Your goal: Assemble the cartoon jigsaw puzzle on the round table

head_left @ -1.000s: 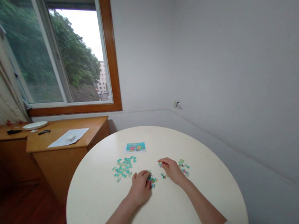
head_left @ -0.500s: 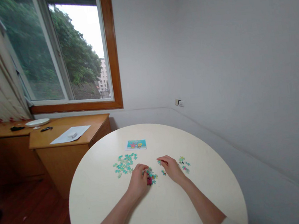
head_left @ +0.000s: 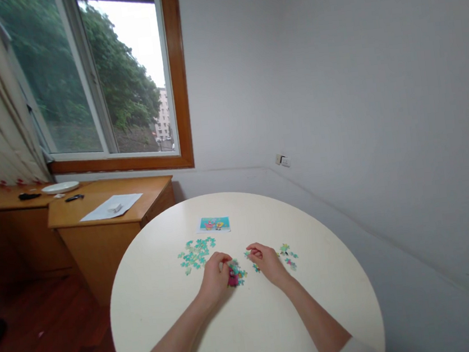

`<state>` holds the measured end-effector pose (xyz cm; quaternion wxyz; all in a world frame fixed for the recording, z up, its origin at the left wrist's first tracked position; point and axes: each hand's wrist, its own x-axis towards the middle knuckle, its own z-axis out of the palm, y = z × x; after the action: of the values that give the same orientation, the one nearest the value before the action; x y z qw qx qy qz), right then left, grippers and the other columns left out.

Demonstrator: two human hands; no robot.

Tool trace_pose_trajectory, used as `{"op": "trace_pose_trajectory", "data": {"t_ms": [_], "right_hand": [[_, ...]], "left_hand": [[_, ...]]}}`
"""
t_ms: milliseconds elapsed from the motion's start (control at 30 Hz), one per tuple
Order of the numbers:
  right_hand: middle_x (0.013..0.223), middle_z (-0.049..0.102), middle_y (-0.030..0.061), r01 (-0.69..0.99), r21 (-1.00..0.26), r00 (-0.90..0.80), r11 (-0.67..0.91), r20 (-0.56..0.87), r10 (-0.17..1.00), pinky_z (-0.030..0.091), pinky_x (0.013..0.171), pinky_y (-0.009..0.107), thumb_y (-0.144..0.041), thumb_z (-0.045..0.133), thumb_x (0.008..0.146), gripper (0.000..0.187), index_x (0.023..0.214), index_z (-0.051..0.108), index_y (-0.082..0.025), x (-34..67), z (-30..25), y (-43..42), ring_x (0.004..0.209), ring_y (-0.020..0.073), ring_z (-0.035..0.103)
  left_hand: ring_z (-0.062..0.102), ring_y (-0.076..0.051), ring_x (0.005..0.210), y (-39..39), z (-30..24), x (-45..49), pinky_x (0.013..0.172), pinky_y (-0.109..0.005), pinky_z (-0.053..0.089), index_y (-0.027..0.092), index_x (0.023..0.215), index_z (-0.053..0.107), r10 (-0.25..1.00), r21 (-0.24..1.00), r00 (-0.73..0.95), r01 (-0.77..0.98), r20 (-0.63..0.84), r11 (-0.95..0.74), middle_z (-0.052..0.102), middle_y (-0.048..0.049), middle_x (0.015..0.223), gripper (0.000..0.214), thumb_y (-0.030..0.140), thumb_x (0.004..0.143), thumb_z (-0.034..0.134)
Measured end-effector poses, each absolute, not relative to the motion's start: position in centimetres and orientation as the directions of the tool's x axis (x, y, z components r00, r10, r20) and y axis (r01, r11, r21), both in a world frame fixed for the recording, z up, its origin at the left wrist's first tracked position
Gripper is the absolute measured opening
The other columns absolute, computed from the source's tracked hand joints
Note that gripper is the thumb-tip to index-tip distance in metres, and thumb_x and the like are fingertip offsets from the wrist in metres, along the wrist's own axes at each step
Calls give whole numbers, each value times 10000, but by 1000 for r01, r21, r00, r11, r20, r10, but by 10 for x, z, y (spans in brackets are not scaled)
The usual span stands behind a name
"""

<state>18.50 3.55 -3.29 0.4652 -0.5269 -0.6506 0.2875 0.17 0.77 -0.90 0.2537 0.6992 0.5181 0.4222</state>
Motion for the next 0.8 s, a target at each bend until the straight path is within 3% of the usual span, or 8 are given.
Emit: {"op": "trace_pose_trajectory", "data": {"t_ms": [400, 633, 800], "right_hand": [[809, 655, 57, 538, -743, -83, 398, 423, 902, 473, 704, 302, -265, 491, 782, 207, 811, 678, -182, 181, -20, 27, 728, 160, 586], [725, 636, 31, 277, -917, -132, 287, 259, 957, 472, 663, 289, -299, 578, 720, 232, 891, 652, -160, 169, -17, 22, 680, 147, 591], [658, 596, -7, 135, -971, -149, 195, 175, 973, 463, 622, 269, -287, 664, 633, 246, 844, 659, -161, 161, -17, 19, 625, 124, 570]], "left_hand": [[616, -182, 833, 9, -11, 1, 812, -363, 473, 168, 749, 615, 939, 808, 116, 483, 324, -338, 662, -58, 817, 247, 45, 713, 404], [619, -180, 793, 8, -9, 2, 778, -344, 479, 154, 767, 632, 935, 816, 127, 461, 330, -350, 667, -59, 794, 154, 96, 740, 492], [614, -187, 800, 9, -11, 2, 771, -343, 477, 136, 778, 655, 932, 817, 134, 450, 337, -360, 675, -77, 819, 109, 134, 744, 551]]}}
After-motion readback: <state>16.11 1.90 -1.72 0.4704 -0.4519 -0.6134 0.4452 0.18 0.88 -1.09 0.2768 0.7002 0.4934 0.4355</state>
